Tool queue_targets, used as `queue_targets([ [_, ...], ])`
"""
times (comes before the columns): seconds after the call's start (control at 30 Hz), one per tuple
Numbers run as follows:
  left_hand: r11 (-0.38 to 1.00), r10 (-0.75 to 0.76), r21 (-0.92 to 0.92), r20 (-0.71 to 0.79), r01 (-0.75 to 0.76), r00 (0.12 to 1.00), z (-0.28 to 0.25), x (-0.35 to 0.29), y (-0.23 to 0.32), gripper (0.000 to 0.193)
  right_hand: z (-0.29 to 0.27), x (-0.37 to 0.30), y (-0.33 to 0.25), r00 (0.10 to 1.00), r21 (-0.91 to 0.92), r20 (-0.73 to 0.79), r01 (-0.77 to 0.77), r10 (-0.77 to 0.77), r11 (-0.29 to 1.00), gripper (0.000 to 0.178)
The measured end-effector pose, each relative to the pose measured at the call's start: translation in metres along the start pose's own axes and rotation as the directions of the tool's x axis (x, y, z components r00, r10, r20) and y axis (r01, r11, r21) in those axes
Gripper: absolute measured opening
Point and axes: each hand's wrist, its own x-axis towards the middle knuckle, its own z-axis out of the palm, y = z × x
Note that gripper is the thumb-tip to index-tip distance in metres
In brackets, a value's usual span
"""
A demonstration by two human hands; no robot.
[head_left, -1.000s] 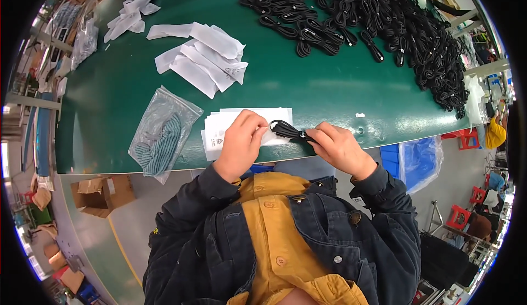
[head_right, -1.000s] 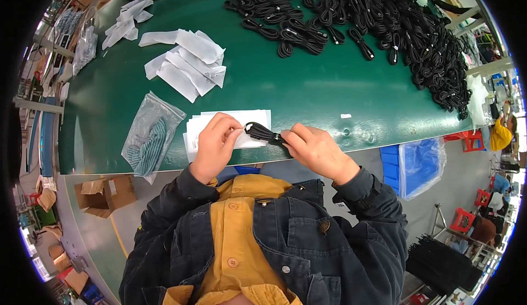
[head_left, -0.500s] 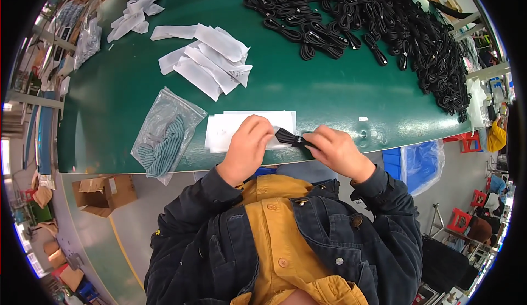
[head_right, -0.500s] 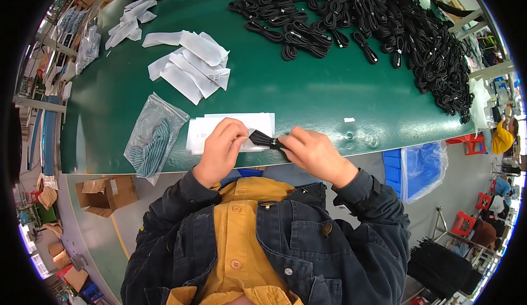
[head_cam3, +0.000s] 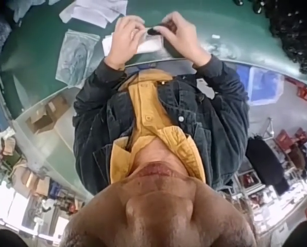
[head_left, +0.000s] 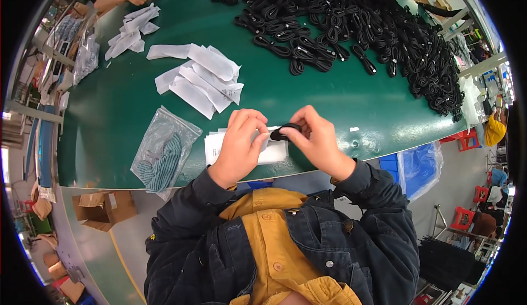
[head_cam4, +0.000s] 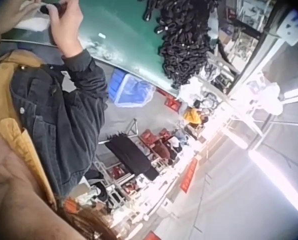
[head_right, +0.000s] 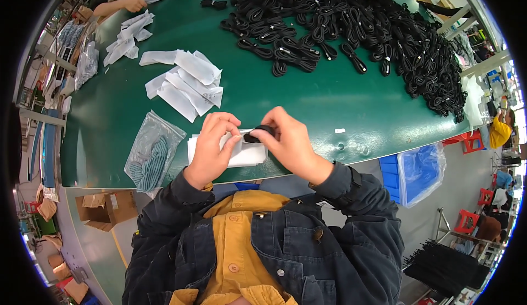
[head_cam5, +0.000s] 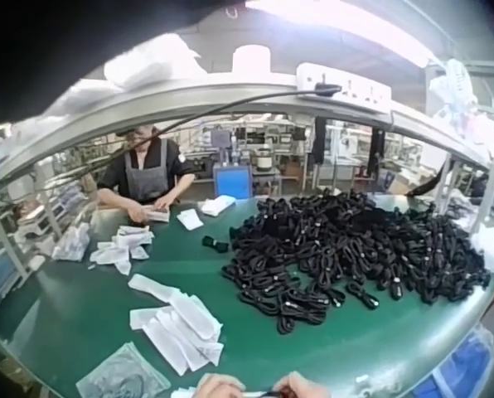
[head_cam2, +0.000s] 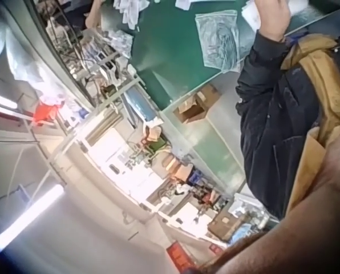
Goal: The person picks up a black cable from a pile, slides it into a white sleeve, and places the sleeved cable onto a stack. This process is repeated for several cables, occasionally moving items on the table to reach more materials.
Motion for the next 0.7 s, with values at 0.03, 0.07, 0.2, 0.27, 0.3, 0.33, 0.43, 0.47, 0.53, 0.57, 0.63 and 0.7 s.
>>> queue_targets([
  [0.03,1.000,0.007,0.003,-0.001,-0.007,1.000,-0.003,0.003,-0.002,0.011,0.001,0.005,-0.002,0.999,0.012,0.018,-0.028,0.027,1.000,0.025],
  [0.07,0.984,-0.094,-0.151,0.006,0.094,0.996,-0.007,0.007,-0.004,0.009,0.000,0.011,-0.001,1.000,0.012,0.014,-0.022,0.022,1.000,0.025],
  [0.2,0.809,-0.303,-0.501,0.095,0.308,0.948,-0.022,0.018,-0.009,0.004,-0.001,0.038,0.000,0.832,0.073,0.017,0.552,-0.554,0.831,0.027],
  [0.27,0.703,-0.316,-0.623,0.161,0.344,0.935,-0.030,0.025,-0.009,0.007,-0.007,0.047,-0.004,0.827,0.121,-0.007,0.559,-0.562,0.820,0.027],
  [0.3,0.710,-0.318,-0.617,0.151,0.340,0.936,-0.034,0.029,-0.009,0.007,-0.008,0.053,-0.006,0.821,0.147,-0.020,0.567,-0.571,0.811,0.027],
  [0.33,0.670,-0.312,-0.662,0.157,0.334,0.937,-0.037,0.034,-0.008,0.008,-0.008,0.056,-0.007,0.815,0.153,-0.020,0.575,-0.580,0.803,0.027],
  [0.43,0.593,-0.295,-0.742,0.161,0.312,0.942,-0.043,0.046,-0.006,0.011,-0.009,0.063,-0.008,0.890,0.120,-0.012,0.453,-0.455,0.883,0.028],
  [0.47,0.562,-0.289,-0.770,0.158,0.301,0.944,-0.042,0.051,-0.004,0.010,-0.008,0.065,-0.011,0.887,0.118,-0.013,0.461,-0.462,0.880,0.028],
  [0.53,0.497,-0.276,-0.821,0.155,0.279,0.948,-0.043,0.060,-0.002,0.011,-0.002,0.070,-0.017,0.807,0.091,0.052,0.583,-0.589,0.807,0.027],
  [0.57,0.500,-0.271,-0.821,0.153,0.275,0.950,-0.044,0.062,-0.003,0.011,-0.001,0.072,-0.018,0.760,0.080,0.086,0.639,-0.644,0.765,0.026],
  [0.63,0.412,-0.329,-0.852,0.190,0.322,0.925,-0.049,0.064,-0.008,0.015,-0.001,0.076,-0.014,0.769,0.053,0.025,0.637,-0.638,0.769,0.025],
  [0.7,0.455,-0.416,-0.847,0.071,0.275,0.907,-0.059,0.063,-0.022,0.020,0.000,0.084,-0.009,0.781,0.016,-0.090,0.622,-0.618,0.783,0.023],
])
